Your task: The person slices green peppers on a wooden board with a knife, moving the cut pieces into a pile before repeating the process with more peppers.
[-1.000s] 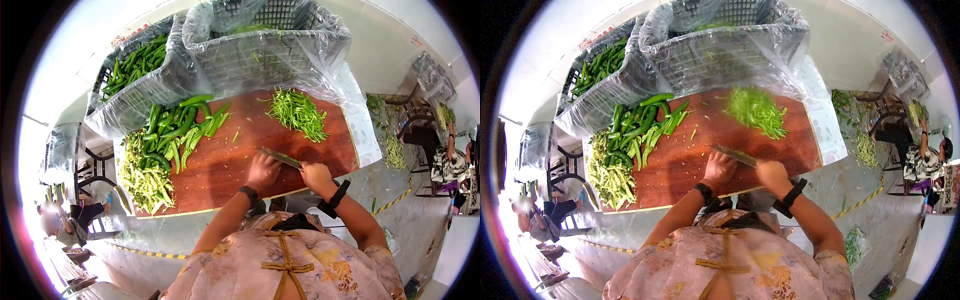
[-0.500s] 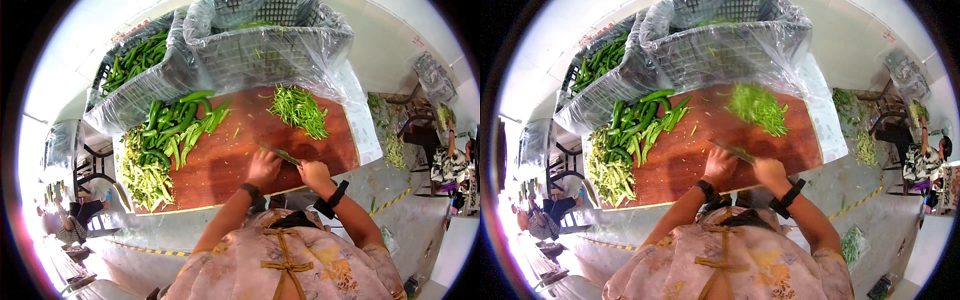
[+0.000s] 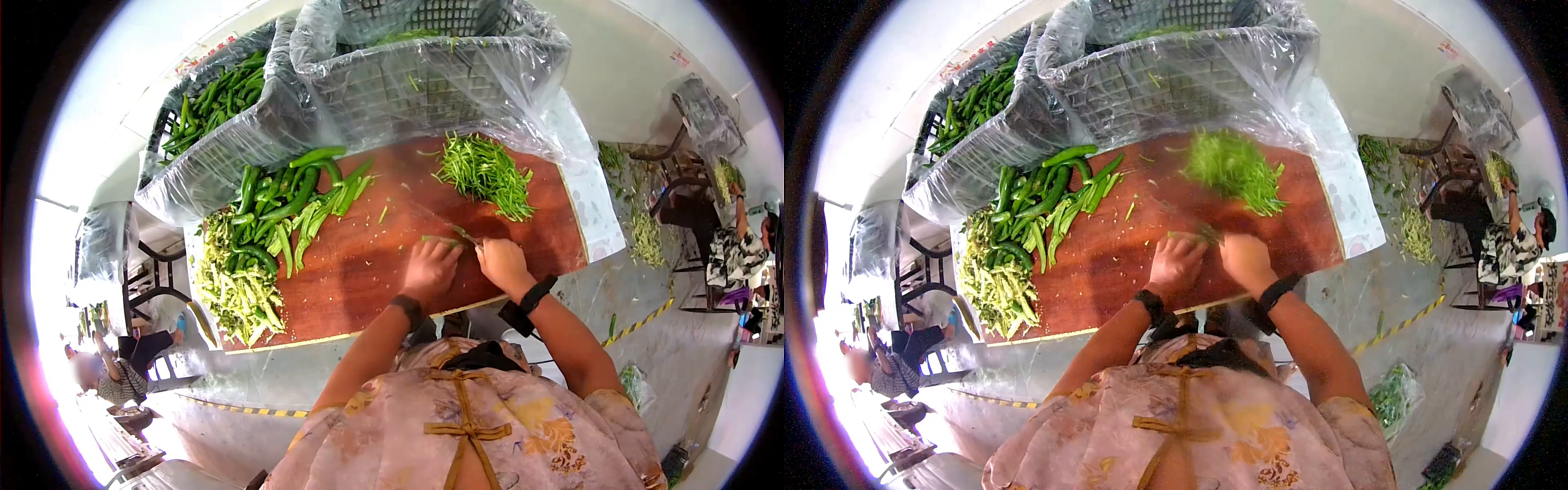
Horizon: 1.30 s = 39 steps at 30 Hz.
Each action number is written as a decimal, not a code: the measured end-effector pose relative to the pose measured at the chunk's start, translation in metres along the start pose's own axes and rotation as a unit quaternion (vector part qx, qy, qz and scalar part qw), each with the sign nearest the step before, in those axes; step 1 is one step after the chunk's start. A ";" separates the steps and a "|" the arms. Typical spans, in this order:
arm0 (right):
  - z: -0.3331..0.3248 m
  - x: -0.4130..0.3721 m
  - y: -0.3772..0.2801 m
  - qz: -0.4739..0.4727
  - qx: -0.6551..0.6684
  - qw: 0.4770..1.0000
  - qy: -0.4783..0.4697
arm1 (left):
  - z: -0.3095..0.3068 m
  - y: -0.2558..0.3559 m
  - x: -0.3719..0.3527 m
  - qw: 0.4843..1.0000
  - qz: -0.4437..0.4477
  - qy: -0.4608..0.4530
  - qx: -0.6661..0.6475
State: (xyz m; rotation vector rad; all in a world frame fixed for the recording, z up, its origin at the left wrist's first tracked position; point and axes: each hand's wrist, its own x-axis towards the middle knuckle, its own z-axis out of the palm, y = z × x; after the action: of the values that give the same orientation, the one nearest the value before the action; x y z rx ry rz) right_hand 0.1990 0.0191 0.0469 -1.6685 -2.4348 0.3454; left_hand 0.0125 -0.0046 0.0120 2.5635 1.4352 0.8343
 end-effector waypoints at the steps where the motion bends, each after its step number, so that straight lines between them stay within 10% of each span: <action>1: -0.003 0.000 -0.001 0.000 0.005 1.000 0.016 | 0.000 0.000 0.000 1.000 0.001 0.006 0.004; 39: -0.009 -0.031 -0.016 0.024 0.008 0.998 -0.063 | 0.005 -0.007 -0.006 1.000 0.009 -0.001 -0.014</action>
State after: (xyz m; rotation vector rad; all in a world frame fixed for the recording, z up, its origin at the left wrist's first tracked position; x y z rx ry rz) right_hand 0.1980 -0.0144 0.0601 -1.7524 -2.4755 0.4913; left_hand 0.0070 -0.0048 0.0023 2.5605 1.3909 0.8469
